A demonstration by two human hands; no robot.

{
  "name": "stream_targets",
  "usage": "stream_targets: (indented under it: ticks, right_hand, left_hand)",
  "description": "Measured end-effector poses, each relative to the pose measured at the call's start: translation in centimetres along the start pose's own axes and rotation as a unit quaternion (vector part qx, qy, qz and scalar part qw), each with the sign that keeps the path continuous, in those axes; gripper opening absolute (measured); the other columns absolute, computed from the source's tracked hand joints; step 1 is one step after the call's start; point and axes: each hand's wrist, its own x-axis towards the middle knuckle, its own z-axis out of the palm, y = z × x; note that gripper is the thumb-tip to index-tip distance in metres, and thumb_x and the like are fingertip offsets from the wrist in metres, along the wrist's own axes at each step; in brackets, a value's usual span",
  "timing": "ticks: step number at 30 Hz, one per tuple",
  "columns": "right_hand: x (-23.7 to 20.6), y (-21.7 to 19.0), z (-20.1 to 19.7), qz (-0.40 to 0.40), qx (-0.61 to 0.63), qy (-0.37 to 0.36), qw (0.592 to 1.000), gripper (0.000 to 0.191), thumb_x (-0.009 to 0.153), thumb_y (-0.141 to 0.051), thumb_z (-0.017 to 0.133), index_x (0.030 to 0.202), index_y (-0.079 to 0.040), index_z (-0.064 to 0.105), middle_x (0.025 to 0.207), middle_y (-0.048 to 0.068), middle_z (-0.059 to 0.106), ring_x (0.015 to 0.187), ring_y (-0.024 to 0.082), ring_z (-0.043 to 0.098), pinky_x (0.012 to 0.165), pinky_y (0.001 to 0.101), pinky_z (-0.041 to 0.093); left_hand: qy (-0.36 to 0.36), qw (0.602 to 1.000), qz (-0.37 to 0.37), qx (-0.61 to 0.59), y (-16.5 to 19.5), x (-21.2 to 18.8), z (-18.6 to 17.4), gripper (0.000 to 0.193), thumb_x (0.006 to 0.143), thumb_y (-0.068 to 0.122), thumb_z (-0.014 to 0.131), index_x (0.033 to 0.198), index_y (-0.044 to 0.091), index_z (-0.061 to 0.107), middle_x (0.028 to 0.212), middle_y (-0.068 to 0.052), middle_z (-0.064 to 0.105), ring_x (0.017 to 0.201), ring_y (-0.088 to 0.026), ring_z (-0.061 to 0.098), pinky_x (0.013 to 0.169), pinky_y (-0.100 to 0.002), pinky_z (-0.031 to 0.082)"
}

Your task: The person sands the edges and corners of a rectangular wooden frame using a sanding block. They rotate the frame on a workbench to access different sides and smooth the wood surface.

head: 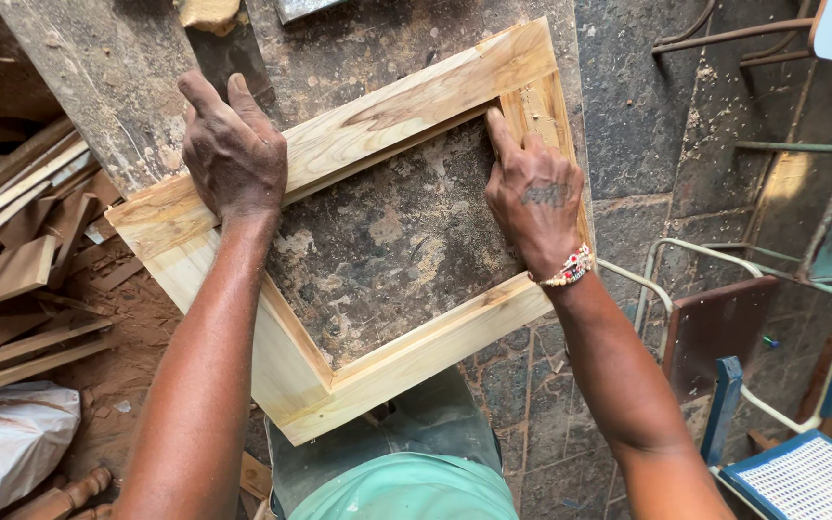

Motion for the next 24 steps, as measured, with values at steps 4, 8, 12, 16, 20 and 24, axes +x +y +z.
stream_targets:
  ticks: [4,8,12,16,20,24]
  right_hand:
    - [0.2,0.1,0.2,-0.007,-0.002,-0.008,1.0,0.057,0.094,-0.008,0.058,0.15,-0.018,0.055,0.06,0.0,0.053,0.045,0.012,0.041,0.042,0.0305,0.041]
    - [-0.3,0.8,0.2,0.008,0.082,-0.045,0.996,0.058,0.097,-0.003,0.055,0.153,-0.019,0.053,0.062,0.0,0.054,0.046,0.012,0.041,0.042,0.0299,0.041]
    - [-1.0,1.2,-0.5,0.03,0.079,-0.067,0.994,0.046,0.1,-0.01,0.058,0.143,-0.028,0.059,0.063,-0.002,0.052,0.047,0.011,0.04,0.045,0.03,0.039]
    - [-0.8,0.6,-0.9,-0.003,0.013,-0.012,1.0,0.063,0.095,-0.004,0.053,0.155,-0.022,0.05,0.057,-0.002,0.048,0.042,0.011,0.036,0.038,0.0289,0.035]
    - [0.1,0.7,-1.1,-0.023,-0.043,-0.047,0.998,0.066,0.096,-0.003,0.045,0.159,-0.021,0.043,0.055,-0.003,0.046,0.043,0.01,0.035,0.039,0.0287,0.033]
    - [0.8,0.6,-1.2,-0.064,-0.079,-0.073,0.992,0.059,0.1,-0.005,0.041,0.159,-0.011,0.04,0.054,-0.004,0.045,0.041,0.01,0.034,0.038,0.0279,0.031]
  left_hand:
    - [0.053,0.997,0.056,0.022,-0.1,0.0,0.0,0.025,0.119,0.022,0.04,0.123,-0.002,0.042,0.087,-0.014,0.064,0.074,-0.026,0.069,0.061,-0.038,0.055]
    - [-0.005,1.0,-0.002,-0.002,0.1,0.0,-0.1,0.023,0.12,0.024,0.045,0.122,0.001,0.043,0.075,-0.012,0.06,0.062,-0.026,0.064,0.053,-0.042,0.049]
    - [0.029,0.999,0.029,-0.001,0.4,0.1,-0.3,0.023,0.118,0.022,0.044,0.126,0.0,0.043,0.081,-0.013,0.062,0.067,-0.026,0.067,0.055,-0.04,0.052]
    - [0.007,1.0,0.013,-0.004,0.3,0.1,-0.3,0.023,0.12,0.023,0.046,0.123,0.001,0.043,0.079,-0.012,0.061,0.065,-0.026,0.067,0.052,-0.041,0.051]
    - [0.014,1.0,0.024,-0.008,-0.2,0.0,0.0,0.023,0.119,0.023,0.044,0.125,0.0,0.041,0.078,-0.012,0.06,0.066,-0.025,0.067,0.054,-0.04,0.052]
    - [0.015,1.0,0.022,-0.004,-0.6,-0.1,0.4,0.022,0.12,0.023,0.043,0.124,0.001,0.042,0.075,-0.01,0.059,0.063,-0.022,0.063,0.051,-0.038,0.049]
